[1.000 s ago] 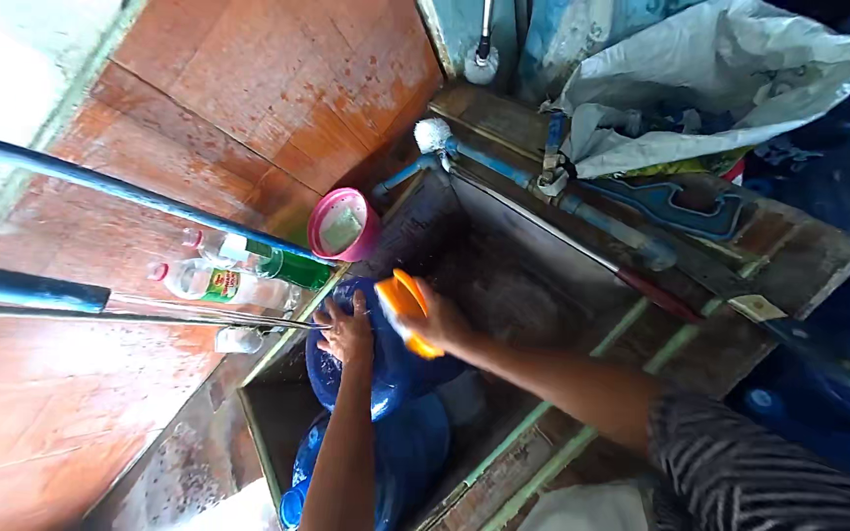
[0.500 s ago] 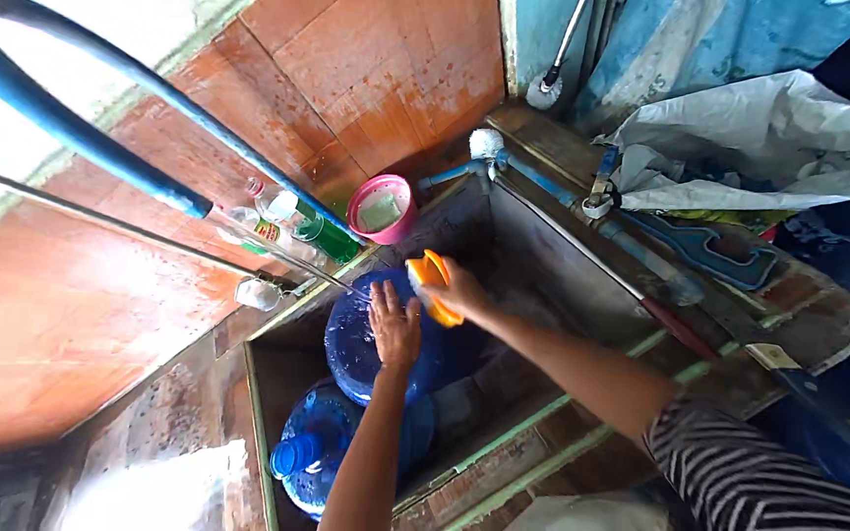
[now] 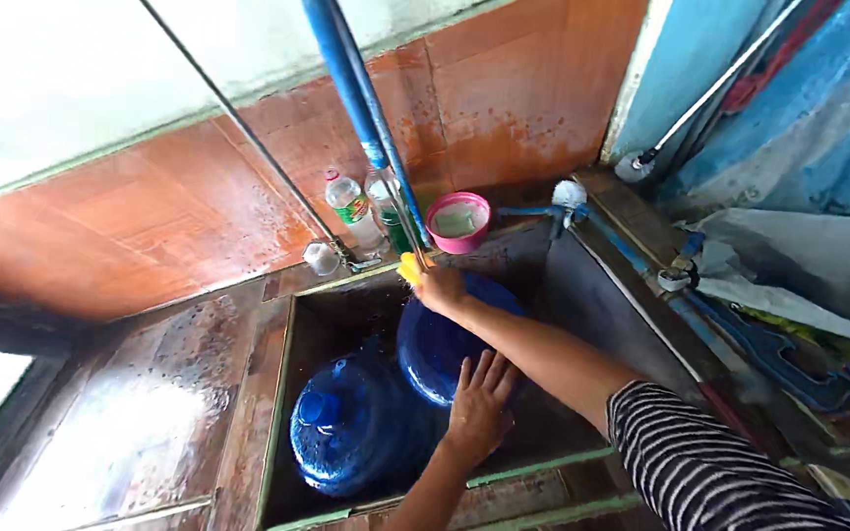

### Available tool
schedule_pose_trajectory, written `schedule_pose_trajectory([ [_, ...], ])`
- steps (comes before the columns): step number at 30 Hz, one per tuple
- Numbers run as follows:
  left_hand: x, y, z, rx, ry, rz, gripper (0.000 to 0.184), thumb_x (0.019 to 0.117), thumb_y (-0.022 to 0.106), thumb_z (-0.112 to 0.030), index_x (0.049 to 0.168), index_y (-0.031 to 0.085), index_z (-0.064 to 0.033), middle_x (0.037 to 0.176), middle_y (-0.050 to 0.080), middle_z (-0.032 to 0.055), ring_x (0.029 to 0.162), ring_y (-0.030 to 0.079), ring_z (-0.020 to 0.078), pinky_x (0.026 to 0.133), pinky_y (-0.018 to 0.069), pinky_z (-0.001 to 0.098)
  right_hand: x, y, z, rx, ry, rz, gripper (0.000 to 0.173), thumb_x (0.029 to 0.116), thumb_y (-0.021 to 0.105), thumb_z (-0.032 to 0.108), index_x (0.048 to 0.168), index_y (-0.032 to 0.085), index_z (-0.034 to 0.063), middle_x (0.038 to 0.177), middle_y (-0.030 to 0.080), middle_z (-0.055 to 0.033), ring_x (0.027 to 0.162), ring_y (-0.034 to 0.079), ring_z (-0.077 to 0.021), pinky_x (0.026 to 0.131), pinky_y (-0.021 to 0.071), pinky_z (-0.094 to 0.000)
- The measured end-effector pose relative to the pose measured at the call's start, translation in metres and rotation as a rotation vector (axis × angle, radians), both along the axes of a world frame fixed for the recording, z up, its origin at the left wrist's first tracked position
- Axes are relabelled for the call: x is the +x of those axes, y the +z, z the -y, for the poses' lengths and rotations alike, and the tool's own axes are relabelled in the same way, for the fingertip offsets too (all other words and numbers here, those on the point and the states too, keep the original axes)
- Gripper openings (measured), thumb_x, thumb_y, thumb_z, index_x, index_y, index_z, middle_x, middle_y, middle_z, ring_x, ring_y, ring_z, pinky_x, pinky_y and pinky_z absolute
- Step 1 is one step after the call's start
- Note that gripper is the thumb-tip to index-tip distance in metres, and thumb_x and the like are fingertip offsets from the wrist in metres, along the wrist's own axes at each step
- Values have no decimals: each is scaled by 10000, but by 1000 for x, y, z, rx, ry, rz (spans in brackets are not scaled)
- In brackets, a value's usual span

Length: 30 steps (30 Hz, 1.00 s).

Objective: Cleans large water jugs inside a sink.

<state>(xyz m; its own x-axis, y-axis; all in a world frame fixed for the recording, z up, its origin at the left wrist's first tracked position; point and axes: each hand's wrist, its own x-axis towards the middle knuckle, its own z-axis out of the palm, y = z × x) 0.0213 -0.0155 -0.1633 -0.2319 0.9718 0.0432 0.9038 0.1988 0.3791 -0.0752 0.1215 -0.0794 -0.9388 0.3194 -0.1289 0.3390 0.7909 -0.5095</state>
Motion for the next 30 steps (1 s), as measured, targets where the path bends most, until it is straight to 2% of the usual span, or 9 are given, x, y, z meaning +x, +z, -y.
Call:
schedule_pose_trajectory([
  [4,-14,0,6,112,-40,-53,417,828,771,-81,1237,714,-24,1266,696,198,1251,616,401,1101,402,591,30,-11,36,46,346,-1,738,1015,594,287,1632,248,76,1204,662,-321,1107,645,-503,943,472,-657],
  [9,-19,-5,15,106,-63,-1,632,783,763,-15,1396,610,-7,1512,518,215,1449,431,414,1200,276,598,18,-12,6,-7,76,-8,721,1028,595,300,1633,251,108,1266,656,-275,1159,643,-457,967,491,-618],
  [12,-23,1,12,89,-56,7,407,869,704,-76,1267,691,8,1308,669,224,1288,586,416,1132,378,578,44,-18,29,15,286,-7,752,1014,601,309,1640,238,104,1261,642,-317,1135,633,-497,965,465,-653],
  [15,-26,-13,21,193,7,-17,390,945,621,-150,1299,680,4,1393,609,252,1333,553,441,1152,362,614,71,-9,5,-27,251,43,721,1003,637,303,1622,303,145,1193,674,-303,1130,637,-495,964,460,-656],
  [17,-32,-19,26,260,264,-62,407,972,608,-188,1308,656,37,1459,526,299,1368,490,490,1145,307,680,93,-9,-27,-29,122,65,720,1014,617,312,1628,278,151,1232,663,-285,1153,633,-476,976,465,-646],
  [19,-45,-7,18,158,661,-29,624,1005,597,-327,1445,489,102,1575,328,356,1471,311,532,1154,209,737,137,-18,-35,-58,82,46,770,1009,620,359,1642,239,142,1227,665,-293,1129,639,-495,980,459,-660],
  [22,-80,13,-12,20,1013,118,966,942,670,-529,1600,233,28,1649,142,336,1530,132,526,1075,188,834,202,-55,-23,-155,-9,-199,761,954,690,361,1585,380,70,1114,716,-288,984,703,-487,886,520,-657],
  [26,-88,22,-48,-91,841,1,848,941,679,-500,1585,352,-55,1651,205,294,1522,188,505,1076,250,776,201,-76,-62,-527,-476,-319,717,969,710,305,1548,400,19,1315,628,-289,1211,630,-412,1064,478,-554],
  [30,-106,20,-56,-68,427,-133,829,903,716,-417,1558,394,-24,1618,301,295,1477,318,497,1120,253,731,184,-100,-105,-742,-642,-462,689,922,777,270,1496,467,50,1265,653,-262,1151,658,-380,1012,516,-563],
])
